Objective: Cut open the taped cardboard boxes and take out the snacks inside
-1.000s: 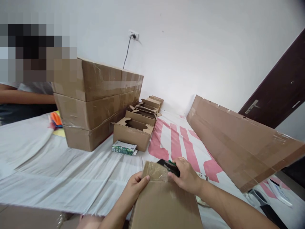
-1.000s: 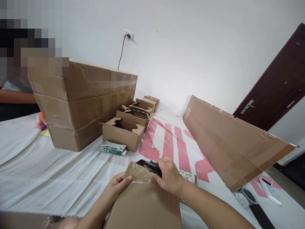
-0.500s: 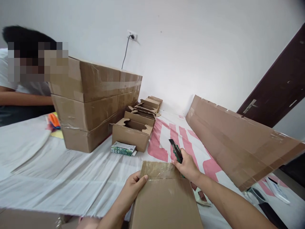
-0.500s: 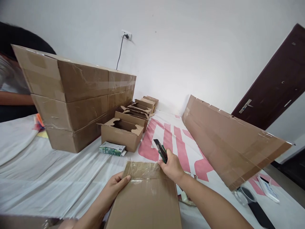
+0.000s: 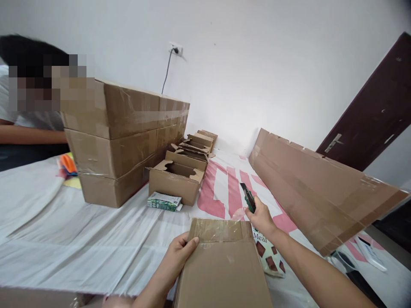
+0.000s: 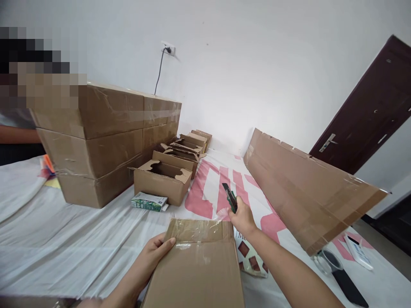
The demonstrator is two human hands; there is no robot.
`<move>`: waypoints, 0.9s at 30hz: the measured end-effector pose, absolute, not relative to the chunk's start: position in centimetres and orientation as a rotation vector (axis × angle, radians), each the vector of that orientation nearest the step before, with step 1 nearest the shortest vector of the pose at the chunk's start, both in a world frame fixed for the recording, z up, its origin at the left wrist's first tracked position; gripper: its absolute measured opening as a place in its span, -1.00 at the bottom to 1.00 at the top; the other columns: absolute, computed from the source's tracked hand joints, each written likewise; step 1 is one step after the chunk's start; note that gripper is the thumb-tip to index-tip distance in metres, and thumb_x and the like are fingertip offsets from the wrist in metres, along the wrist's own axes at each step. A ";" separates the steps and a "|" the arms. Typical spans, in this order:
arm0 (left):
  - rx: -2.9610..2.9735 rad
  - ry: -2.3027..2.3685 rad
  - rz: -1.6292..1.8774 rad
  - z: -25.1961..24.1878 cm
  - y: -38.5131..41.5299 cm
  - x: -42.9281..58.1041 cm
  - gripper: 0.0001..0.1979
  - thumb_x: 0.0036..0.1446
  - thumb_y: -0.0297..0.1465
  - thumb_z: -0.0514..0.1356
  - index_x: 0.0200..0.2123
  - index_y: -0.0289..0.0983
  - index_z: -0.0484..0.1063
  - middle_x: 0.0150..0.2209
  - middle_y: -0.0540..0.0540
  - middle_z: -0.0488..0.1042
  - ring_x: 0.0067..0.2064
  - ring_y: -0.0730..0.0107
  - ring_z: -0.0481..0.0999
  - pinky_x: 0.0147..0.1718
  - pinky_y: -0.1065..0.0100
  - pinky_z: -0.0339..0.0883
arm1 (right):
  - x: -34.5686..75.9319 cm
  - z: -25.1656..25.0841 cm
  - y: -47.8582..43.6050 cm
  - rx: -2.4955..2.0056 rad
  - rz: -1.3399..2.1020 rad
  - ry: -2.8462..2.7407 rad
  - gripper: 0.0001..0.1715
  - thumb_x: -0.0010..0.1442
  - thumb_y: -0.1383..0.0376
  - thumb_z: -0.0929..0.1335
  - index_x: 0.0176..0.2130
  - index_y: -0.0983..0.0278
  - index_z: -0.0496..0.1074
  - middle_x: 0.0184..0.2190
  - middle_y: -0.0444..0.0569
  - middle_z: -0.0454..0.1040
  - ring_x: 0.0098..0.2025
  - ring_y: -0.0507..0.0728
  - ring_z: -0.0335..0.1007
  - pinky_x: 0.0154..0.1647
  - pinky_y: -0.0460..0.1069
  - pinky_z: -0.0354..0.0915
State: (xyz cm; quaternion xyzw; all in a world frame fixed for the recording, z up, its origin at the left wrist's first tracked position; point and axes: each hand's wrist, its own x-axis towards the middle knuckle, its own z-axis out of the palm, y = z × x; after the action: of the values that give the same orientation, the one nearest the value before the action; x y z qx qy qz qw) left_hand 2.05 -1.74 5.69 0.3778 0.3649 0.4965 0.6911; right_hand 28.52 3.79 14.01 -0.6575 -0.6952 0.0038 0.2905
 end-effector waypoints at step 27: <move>0.709 0.851 1.068 6.5 -2.0 1.2 -0.58 -0.21 -0.11 0.42 -0.37 -0.30 0.50 -0.64 0.02 0.46 -0.60 0.40 0.44 -0.59 0.45 0.25 | 45.9 1.7 -18.9 -1.946 0.088 -2.096 -0.66 0.08 0.29 0.32 -0.11 0.16 0.47 -0.10 0.12 0.51 -0.01 0.31 0.44 -0.03 0.15 0.41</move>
State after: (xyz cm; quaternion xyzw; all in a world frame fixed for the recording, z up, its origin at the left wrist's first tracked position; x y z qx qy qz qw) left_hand 1.19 -2.04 6.53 0.3207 0.3849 0.4827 0.7183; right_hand 45.89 -18.91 1.68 -0.6733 -0.7254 0.0305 0.1395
